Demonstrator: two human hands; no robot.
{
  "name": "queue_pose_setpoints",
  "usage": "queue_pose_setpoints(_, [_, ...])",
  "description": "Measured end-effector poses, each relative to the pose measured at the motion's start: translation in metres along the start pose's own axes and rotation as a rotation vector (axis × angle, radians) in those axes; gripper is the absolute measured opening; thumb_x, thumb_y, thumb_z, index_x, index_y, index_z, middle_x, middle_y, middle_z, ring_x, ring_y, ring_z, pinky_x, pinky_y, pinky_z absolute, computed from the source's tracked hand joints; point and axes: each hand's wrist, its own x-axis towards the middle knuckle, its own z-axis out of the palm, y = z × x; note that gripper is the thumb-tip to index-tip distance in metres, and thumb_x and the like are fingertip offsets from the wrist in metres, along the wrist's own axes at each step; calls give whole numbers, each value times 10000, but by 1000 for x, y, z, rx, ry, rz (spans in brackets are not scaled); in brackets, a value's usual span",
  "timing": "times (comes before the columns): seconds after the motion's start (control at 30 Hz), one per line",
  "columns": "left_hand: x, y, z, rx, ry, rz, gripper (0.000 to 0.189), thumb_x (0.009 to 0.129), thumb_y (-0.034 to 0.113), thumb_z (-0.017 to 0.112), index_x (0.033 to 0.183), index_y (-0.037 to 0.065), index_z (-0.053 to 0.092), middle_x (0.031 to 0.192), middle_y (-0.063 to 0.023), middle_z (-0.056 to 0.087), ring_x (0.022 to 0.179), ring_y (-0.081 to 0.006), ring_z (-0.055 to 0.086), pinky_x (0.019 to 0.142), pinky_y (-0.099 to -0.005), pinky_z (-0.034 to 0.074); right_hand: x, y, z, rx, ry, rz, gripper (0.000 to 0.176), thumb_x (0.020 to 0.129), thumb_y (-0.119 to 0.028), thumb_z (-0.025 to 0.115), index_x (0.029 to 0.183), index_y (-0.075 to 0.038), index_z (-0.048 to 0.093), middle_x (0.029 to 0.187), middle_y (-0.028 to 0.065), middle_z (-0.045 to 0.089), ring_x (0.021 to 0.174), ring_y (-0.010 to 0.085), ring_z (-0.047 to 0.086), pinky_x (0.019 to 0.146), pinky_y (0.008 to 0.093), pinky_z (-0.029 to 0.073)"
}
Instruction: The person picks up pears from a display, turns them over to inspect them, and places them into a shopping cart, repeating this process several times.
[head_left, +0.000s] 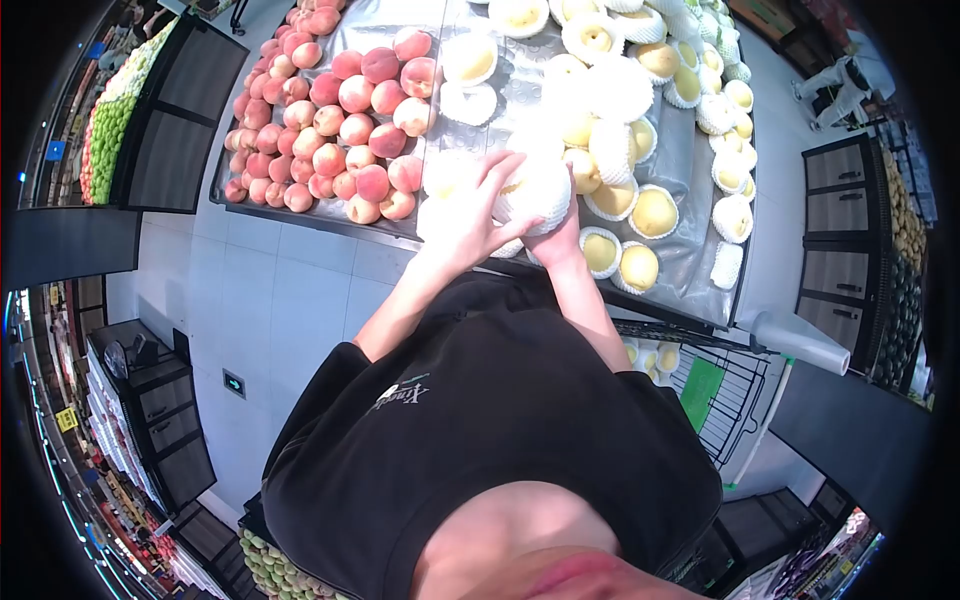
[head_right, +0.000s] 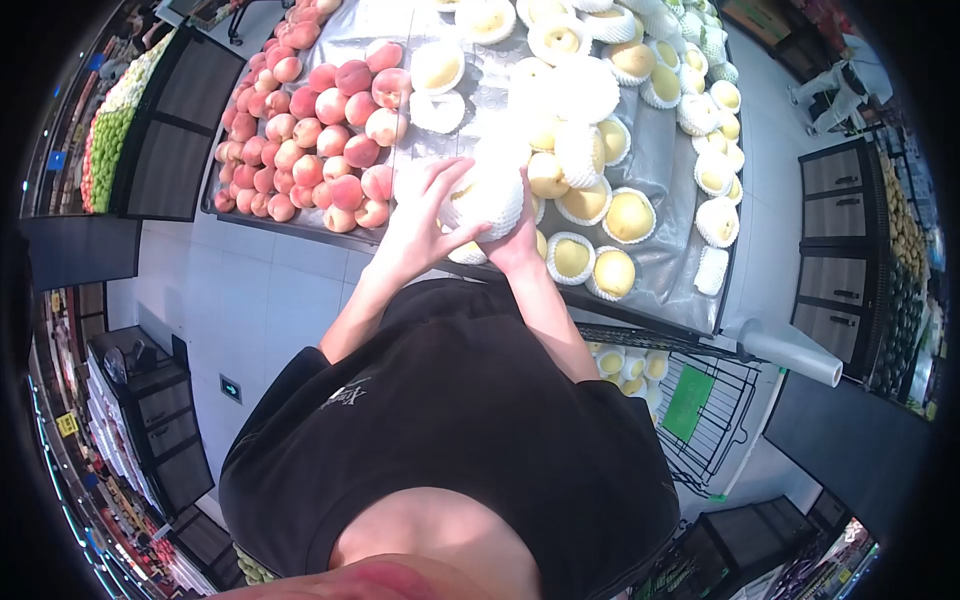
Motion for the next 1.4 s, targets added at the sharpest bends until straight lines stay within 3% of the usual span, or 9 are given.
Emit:
queue_pose_setpoints(0.27, [0, -18, -10, 0, 99, 34, 909, 637, 363, 903, 1360, 16, 474, 1329, -214, 530, 1190, -367, 571, 956, -442, 488, 8, 20, 22, -372, 39, -123, 647, 1020, -582, 389, 1467, -114, 393, 1447, 107, 481, 1321, 243, 491, 1083, 461, 442])
queue_pose_setpoints(0.43, [10, -50, -26, -345, -82, -86, 916, 614, 232, 925, 1359, 1, 447, 1298, -192, 520, 1234, -329, 501, 1043, -434, 425, 5, 15, 33, -679, -43, -81, 643, 1036, -548, 382, 1503, -106, 350, 1438, 49, 500, 1317, 204, 494, 1083, 409, 438])
queue_pose_setpoints(0.53, [10, -58, -29, -263, -19, -11, 943, 612, 244, 930, 1374, -1, 433, 1327, -187, 506, 1235, -308, 522, 1053, -419, 430, 7, 18, 37, -821, -32, -77, 778, 1047, -525, 378, 1601, -125, 6, 1576, 94, 309, 1427, 245, 356, 1138, 385, 356])
queue_pose_setpoints(0.63, [8, -58, -27, -279, 39, 22, 985, 604, 242, 937, 1401, 3, 410, 1367, -192, 481, 1266, -311, 510, 1060, -414, 434, 7, 25, 43, -987, -97, -217, 790, 1058, -472, 387, 1595, -133, -83, 1609, 142, 217, 1468, 277, 275, 1159, 377, 308])
queue_pose_setpoints(0.93, [9, -51, -45, -333, 100, 226, 1011, 617, 125, 930, 1444, -1, 361, 1372, -189, 491, 1248, -296, 528, 1053, -424, 455, -2, 36, 94, -1558, -228, -499, 908, 1029, -536, 406, 1566, 5, -88, 1609, 233, 163, 1504, 311, 171, 1208, 409, 144])
queue_pose_setpoints(1.03, [4, -55, -45, -826, 57, -63, 916, 636, 143, 914, 1395, 1, 421, 1340, -160, 523, 1240, -286, 531, 1018, -422, 473, 6, 28, 100, -1501, -313, -414, 896, 1019, -576, 391, 1582, -24, -35, 1618, 211, 162, 1500, 317, 184, 1204, 414, 179])
queue_pose_setpoints(1.17, [6, -69, -43, -1407, -2, -110, 900, 695, 247, 895, 1391, -62, 416, 1271, -154, 589, 1138, -311, 613, 984, -419, 520, 20, 37, 107, -824, -181, -252, 861, 999, -625, 394, 1585, -61, 112, 1600, 151, 253, 1474, 277, 260, 1191, 423, 241])
queue_pose_setpoints(1.3, [28, -45, -75, -226, 100, 247, 1028, 654, 410, 920, 1450, 1, 411, 1487, -199, 414, 1404, -353, 377, 1167, -522, 300, 19, 47, 84, -680, -120, -224, 805, 980, -656, 413, 1505, -54, 316, 1489, 116, 432, 1364, 231, 446, 1117, 429, 390])
queue_pose_setpoints(1.4, [29, -61, -77, -693, -57, 107, 1161, 647, 648, 833, 1510, 45, 346, 1549, -203, 333, 1458, -356, 280, 1180, -506, 228, 23, 39, 83, -645, -10, -274, 830, 924, -689, 505, 1420, -30, 410, 1368, 121, 527, 1252, 239, 546, 1028, 396, 474])
